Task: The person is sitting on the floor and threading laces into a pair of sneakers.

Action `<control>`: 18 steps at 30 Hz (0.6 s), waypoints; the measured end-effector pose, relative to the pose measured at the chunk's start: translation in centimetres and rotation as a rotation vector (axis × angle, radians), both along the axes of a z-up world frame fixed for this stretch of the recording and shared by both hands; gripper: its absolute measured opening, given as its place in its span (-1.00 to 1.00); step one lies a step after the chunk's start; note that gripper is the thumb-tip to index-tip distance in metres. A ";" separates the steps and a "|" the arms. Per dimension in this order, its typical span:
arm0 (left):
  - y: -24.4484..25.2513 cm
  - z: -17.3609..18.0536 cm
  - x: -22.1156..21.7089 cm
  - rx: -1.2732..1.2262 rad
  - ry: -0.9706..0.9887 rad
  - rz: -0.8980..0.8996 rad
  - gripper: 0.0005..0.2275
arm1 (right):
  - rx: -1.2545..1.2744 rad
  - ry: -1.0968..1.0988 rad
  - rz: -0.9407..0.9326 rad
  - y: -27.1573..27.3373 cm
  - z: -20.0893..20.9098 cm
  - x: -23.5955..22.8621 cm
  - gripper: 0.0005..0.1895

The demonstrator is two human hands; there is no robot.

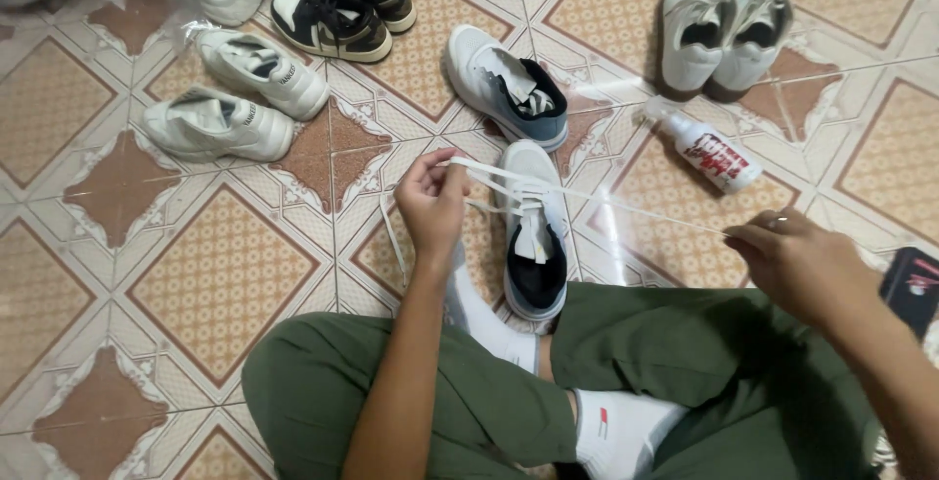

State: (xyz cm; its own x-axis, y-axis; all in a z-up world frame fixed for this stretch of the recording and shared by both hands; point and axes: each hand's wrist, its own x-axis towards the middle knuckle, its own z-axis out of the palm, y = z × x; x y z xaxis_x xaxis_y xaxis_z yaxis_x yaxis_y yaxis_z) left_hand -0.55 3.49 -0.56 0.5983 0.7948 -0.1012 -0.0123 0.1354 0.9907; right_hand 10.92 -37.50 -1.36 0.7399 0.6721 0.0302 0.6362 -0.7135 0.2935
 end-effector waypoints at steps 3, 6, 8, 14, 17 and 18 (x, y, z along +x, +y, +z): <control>0.8 0.5 -0.1 -0.215 0.074 0.049 -0.86 | 0.143 0.108 -0.072 1.7 -4.5 1.1 -0.78; 1.6 -0.7 0.1 -0.400 0.122 0.129 -0.86 | 0.419 0.180 -0.052 4.5 -7.5 2.3 -0.79; 1.6 -1.9 0.1 -0.478 0.142 0.178 -0.86 | 0.586 0.248 -0.015 7.4 -7.9 2.7 -0.80; -2.3 -5.5 -0.8 -0.076 0.280 0.256 -0.73 | 1.175 0.531 -0.329 14.6 -10.5 2.0 -0.77; -4.7 -5.3 -0.6 0.445 0.354 0.098 -0.80 | 1.237 0.617 -0.445 15.8 -11.0 0.9 -0.79; -5.8 -3.7 -0.7 0.528 0.376 -0.025 -0.83 | 1.293 0.689 -0.492 16.1 -10.5 0.8 -0.82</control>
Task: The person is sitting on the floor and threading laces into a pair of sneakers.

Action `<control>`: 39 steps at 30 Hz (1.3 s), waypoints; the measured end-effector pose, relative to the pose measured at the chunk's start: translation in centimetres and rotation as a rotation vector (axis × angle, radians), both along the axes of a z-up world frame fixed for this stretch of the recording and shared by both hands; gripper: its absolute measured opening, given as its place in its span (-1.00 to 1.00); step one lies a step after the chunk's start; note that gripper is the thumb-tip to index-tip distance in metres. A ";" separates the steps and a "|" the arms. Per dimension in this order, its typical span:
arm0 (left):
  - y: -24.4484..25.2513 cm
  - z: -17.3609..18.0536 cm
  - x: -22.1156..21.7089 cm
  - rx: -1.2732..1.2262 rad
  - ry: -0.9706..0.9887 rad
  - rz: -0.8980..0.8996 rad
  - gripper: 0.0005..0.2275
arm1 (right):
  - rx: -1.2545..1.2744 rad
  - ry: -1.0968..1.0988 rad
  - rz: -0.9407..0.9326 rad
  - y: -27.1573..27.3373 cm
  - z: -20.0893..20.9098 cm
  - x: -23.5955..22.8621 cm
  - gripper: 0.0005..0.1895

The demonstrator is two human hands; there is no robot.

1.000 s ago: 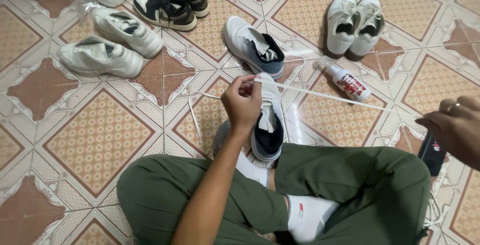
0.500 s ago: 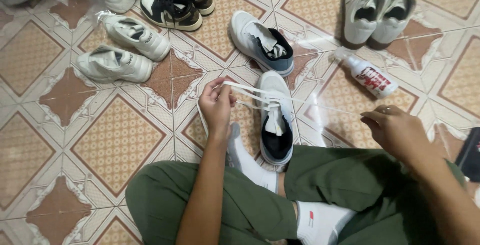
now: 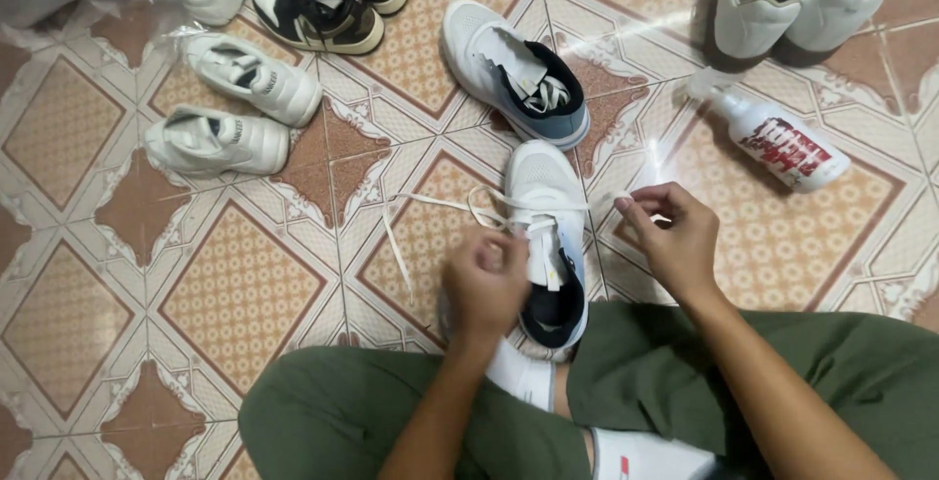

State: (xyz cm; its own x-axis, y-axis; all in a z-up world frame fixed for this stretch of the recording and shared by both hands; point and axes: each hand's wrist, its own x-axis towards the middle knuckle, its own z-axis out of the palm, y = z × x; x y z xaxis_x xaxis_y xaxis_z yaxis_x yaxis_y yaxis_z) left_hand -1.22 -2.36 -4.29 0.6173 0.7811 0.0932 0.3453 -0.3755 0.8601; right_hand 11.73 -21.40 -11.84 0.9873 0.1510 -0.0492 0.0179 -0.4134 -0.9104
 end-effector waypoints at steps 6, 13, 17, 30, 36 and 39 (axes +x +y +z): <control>-2.5 -1.9 0.3 0.292 0.170 -0.267 -0.96 | 0.262 0.409 -0.085 0.7 -0.5 -0.7 -0.85; -2.4 -3.2 0.9 0.319 0.225 -0.327 -0.89 | 0.392 0.538 -0.052 2.6 -0.2 -3.0 -0.79; -2.6 -3.7 1.2 0.320 0.253 -0.295 -0.88 | 0.375 0.504 -0.064 3.3 -0.7 -3.8 -0.78; -3.0 -3.7 1.3 0.256 0.142 -0.273 -0.85 | 0.275 0.240 -0.102 4.4 -1.5 -4.7 -0.85; -2.9 -4.6 1.3 0.266 0.119 -0.283 -0.88 | 0.188 0.264 -0.081 5.0 -1.1 -4.7 -0.85; -2.7 -4.5 1.4 0.261 0.142 -0.311 -0.90 | 0.168 0.303 -0.047 5.2 -0.6 -4.7 -0.85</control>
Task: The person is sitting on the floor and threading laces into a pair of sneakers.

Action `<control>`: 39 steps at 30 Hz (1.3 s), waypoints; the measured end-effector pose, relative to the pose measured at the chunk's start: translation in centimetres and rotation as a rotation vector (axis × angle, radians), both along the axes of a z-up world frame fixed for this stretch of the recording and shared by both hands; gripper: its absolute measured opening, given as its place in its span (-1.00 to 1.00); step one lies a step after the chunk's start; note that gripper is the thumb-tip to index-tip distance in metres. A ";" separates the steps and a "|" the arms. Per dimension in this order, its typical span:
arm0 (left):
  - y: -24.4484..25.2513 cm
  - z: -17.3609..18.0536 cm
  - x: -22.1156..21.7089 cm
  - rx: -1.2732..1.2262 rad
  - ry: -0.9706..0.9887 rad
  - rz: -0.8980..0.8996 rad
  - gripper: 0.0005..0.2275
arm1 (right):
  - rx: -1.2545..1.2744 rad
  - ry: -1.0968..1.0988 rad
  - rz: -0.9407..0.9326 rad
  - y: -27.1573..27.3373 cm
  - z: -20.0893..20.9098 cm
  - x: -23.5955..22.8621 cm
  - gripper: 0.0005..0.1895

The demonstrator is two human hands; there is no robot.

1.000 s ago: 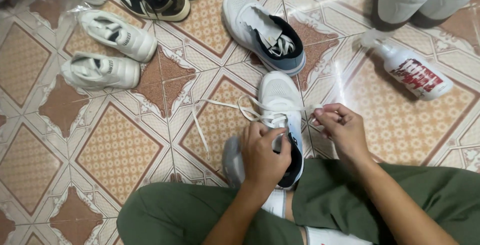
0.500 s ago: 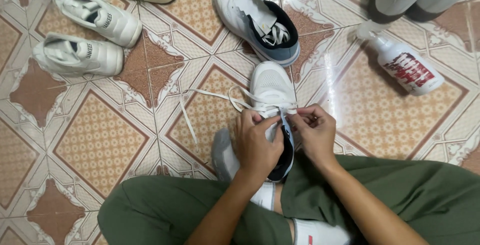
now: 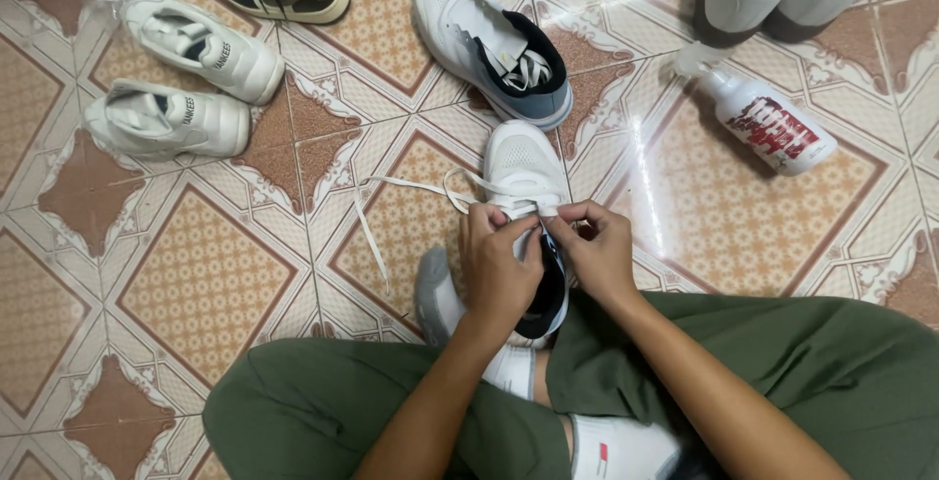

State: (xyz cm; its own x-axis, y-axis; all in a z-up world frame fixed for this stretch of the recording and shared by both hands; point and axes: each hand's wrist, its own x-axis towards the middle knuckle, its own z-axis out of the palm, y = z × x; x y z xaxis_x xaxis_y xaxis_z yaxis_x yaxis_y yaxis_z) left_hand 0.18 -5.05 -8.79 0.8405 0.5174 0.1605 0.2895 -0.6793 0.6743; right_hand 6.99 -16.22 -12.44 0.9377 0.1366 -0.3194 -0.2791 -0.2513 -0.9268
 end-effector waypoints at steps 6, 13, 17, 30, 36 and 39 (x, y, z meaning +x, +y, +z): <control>0.3 -0.2 -0.3 0.037 0.052 -0.021 -0.95 | -0.010 -0.047 0.075 -0.4 -0.5 0.1 -0.82; -0.2 -0.3 -2.1 0.165 0.011 0.002 -0.93 | 0.014 -0.168 0.058 -1.2 -0.2 0.0 -0.90; -0.4 0.3 -3.5 0.147 -0.029 -0.002 -0.92 | 0.044 -0.195 0.031 -1.4 1.0 -1.2 -0.93; -2.4 0.9 -9.0 0.172 -0.094 -0.019 -0.94 | -0.094 -0.288 0.010 -2.0 5.5 -6.2 -0.85; -4.1 2.4 -12.9 -0.005 0.044 -0.013 -0.94 | -0.198 -0.298 0.020 -1.6 6.6 -6.8 -0.79; -4.7 2.7 -14.6 -0.084 0.123 -0.019 -0.96 | -0.289 -0.325 0.037 -0.8 6.7 -7.0 -0.76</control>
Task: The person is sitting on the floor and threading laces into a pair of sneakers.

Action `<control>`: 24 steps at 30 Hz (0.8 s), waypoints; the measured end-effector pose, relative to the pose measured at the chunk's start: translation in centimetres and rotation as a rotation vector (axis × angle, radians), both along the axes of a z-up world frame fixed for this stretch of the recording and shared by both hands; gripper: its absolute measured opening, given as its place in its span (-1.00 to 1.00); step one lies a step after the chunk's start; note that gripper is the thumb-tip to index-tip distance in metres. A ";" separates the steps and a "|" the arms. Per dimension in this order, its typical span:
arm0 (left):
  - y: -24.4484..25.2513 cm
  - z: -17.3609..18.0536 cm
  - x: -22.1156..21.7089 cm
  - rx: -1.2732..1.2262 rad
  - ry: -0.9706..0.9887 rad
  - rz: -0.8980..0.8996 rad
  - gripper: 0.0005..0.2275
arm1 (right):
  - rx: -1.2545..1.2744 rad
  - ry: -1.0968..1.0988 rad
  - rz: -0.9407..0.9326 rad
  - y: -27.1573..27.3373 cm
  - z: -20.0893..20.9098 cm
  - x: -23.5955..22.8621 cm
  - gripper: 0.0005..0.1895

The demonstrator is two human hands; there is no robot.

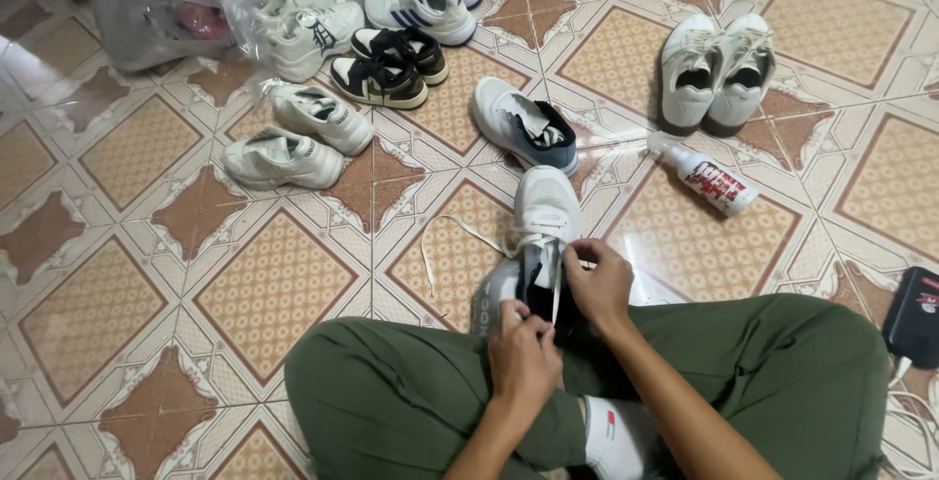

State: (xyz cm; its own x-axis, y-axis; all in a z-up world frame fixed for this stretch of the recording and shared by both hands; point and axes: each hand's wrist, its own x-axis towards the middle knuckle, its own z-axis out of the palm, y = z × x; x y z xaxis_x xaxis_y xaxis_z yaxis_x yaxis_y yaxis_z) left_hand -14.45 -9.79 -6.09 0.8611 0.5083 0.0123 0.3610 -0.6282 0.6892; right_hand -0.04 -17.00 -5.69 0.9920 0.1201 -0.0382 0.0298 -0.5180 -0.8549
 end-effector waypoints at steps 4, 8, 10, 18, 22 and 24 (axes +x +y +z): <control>-0.6 -0.4 -1.1 -0.072 0.087 0.031 -0.96 | -0.093 -0.113 0.040 0.4 -1.5 0.0 -0.73; -0.6 0.0 -0.7 -0.133 0.108 0.053 -0.91 | -0.073 -0.068 0.044 0.5 -0.9 -0.3 -0.70; -0.6 0.2 -0.4 -0.148 0.090 0.054 -0.92 | -0.113 -0.012 0.063 0.7 -0.5 0.0 -0.58; -0.5 -0.9 0.4 -0.213 0.007 0.110 -0.89 | -0.317 -0.027 0.126 2.1 -1.9 2.8 -0.67; -0.4 -1.0 0.7 -0.238 -0.018 0.120 -0.89 | -0.304 -0.001 0.106 2.9 -1.8 4.0 -0.69; 0.2 -1.6 0.2 -0.207 0.008 0.123 -0.90 | -0.283 -0.002 0.104 2.7 -1.6 3.9 -0.68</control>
